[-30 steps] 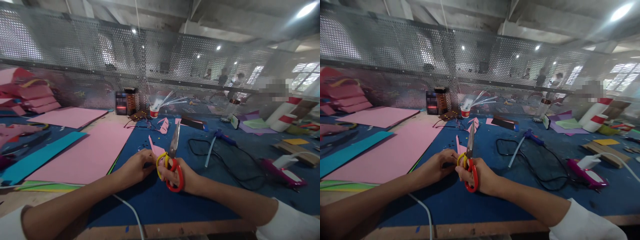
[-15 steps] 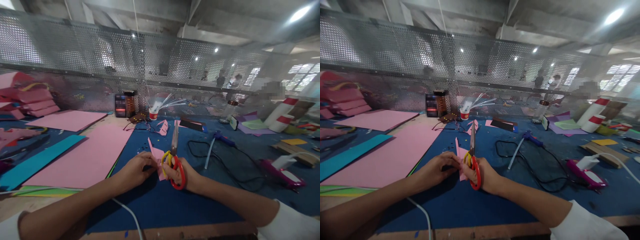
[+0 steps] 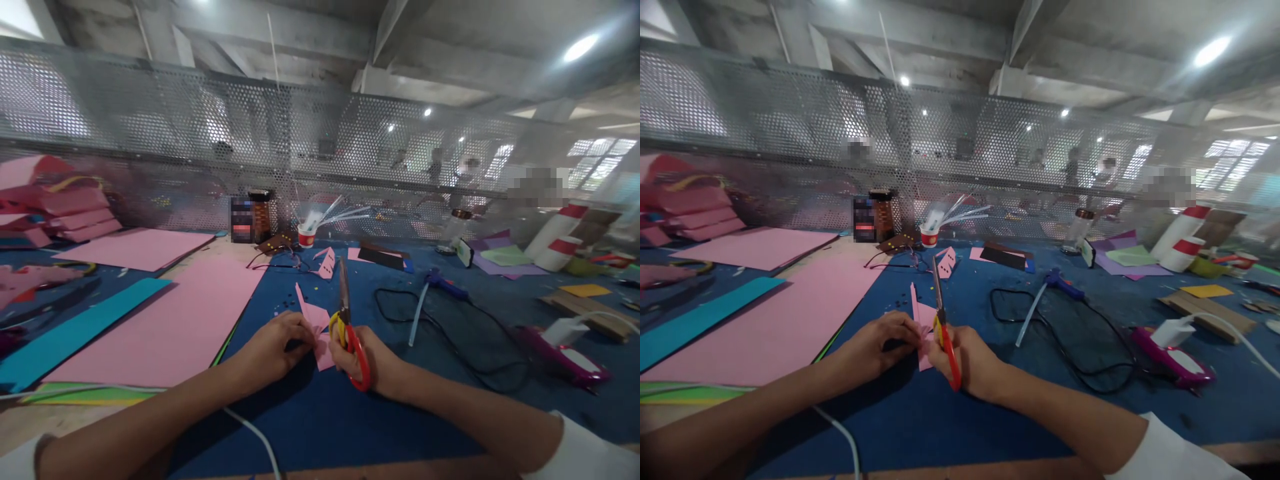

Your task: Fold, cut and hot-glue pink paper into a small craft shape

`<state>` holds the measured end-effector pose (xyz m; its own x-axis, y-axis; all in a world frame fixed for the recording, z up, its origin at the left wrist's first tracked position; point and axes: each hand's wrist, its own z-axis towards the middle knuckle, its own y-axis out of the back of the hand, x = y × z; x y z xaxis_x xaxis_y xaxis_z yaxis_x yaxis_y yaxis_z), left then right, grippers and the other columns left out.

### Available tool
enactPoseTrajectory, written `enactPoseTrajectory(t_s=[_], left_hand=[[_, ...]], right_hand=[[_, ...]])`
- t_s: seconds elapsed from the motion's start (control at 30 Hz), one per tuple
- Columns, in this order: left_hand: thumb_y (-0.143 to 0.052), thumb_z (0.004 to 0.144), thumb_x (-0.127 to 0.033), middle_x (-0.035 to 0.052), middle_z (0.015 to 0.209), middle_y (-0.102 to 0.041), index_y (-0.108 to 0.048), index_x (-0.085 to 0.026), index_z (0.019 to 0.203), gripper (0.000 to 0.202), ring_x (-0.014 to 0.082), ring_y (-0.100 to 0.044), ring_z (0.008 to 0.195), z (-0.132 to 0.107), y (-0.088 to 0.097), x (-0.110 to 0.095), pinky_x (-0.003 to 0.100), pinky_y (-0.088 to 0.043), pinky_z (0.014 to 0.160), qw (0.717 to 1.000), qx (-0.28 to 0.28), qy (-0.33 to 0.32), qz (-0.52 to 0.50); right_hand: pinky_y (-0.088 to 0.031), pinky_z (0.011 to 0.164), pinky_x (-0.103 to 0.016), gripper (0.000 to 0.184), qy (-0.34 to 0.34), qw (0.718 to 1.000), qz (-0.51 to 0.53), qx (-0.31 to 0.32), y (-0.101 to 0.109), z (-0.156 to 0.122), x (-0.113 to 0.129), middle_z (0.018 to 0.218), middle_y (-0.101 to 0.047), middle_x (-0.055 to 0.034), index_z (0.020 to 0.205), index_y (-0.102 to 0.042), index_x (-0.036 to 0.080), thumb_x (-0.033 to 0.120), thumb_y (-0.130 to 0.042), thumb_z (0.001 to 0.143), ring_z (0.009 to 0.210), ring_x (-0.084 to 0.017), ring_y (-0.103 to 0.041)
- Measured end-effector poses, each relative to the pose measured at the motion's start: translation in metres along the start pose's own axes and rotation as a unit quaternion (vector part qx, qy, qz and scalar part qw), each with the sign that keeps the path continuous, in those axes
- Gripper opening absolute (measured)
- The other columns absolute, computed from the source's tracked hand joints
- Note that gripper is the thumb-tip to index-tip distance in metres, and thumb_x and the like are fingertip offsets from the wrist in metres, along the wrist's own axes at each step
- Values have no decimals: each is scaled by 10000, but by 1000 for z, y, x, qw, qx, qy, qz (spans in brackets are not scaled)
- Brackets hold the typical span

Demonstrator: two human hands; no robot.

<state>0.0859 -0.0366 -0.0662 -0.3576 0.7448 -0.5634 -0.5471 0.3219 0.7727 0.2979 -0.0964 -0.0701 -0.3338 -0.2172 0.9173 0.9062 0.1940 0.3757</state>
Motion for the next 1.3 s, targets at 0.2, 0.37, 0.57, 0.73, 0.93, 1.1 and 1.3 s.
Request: enactPoseTrajectory(t_s=[0.2,0.37,0.57,0.73,0.93,1.1,1.3], left_hand=[[-586,864,-121,52,1023,-691,-755,-227,903,203,190,-617,976,-1,2,-5,316,-475,891,1000,3,15,13],[-574,893,-153,47,1019,-696,-760,-251,912,210,191,-619,982,0,6,-12,314,-484,867,1000,1,7,4],[-582,880,-136,41,1026,-695,-759,-270,923,226,191,-617,998,-1,4,-9,309,-474,882,1000,0,10,2],[-577,879,-143,44,1054,-689,-751,-260,911,211,192,-618,1005,-2,2,-6,326,-467,905,1000,-5,15,6],[-575,884,-152,37,1036,-688,-745,-264,898,204,193,-617,999,-1,3,-8,320,-471,881,1000,-1,14,3],[-569,884,-137,27,1065,-685,-756,-302,935,255,198,-606,1033,-1,3,-8,338,-454,915,1000,8,19,-3],[-551,900,-160,35,1088,-679,-761,-306,945,259,201,-599,1054,-1,4,-10,323,-458,906,1000,10,26,-5]], right_hand=[[-341,505,-234,360,-22,982,-187,-3,35,4,25,610,-535,13,716,-513,188,499,-573,885,536,-118,-471],[-285,569,-259,330,-25,853,-518,-60,82,19,26,712,-657,-27,791,-592,206,531,-627,840,665,-194,-605],[-337,606,-264,357,-83,814,-575,-20,95,29,7,814,-716,-70,911,-651,206,554,-605,845,789,-255,-674],[-359,609,-264,398,-77,817,-571,-17,94,35,2,846,-721,-74,917,-659,190,578,-593,860,796,-253,-681],[-398,632,-278,419,-59,822,-567,-8,87,37,4,941,-701,-87,898,-675,177,589,-608,860,796,-237,-673],[-436,693,-297,343,-38,812,-582,-21,88,48,14,1024,-682,-110,969,-677,170,480,-532,947,857,-246,-675],[-446,844,-295,358,40,800,-598,-11,102,122,24,1217,-630,-60,1365,-497,316,285,-387,1025,1078,-225,-623]])
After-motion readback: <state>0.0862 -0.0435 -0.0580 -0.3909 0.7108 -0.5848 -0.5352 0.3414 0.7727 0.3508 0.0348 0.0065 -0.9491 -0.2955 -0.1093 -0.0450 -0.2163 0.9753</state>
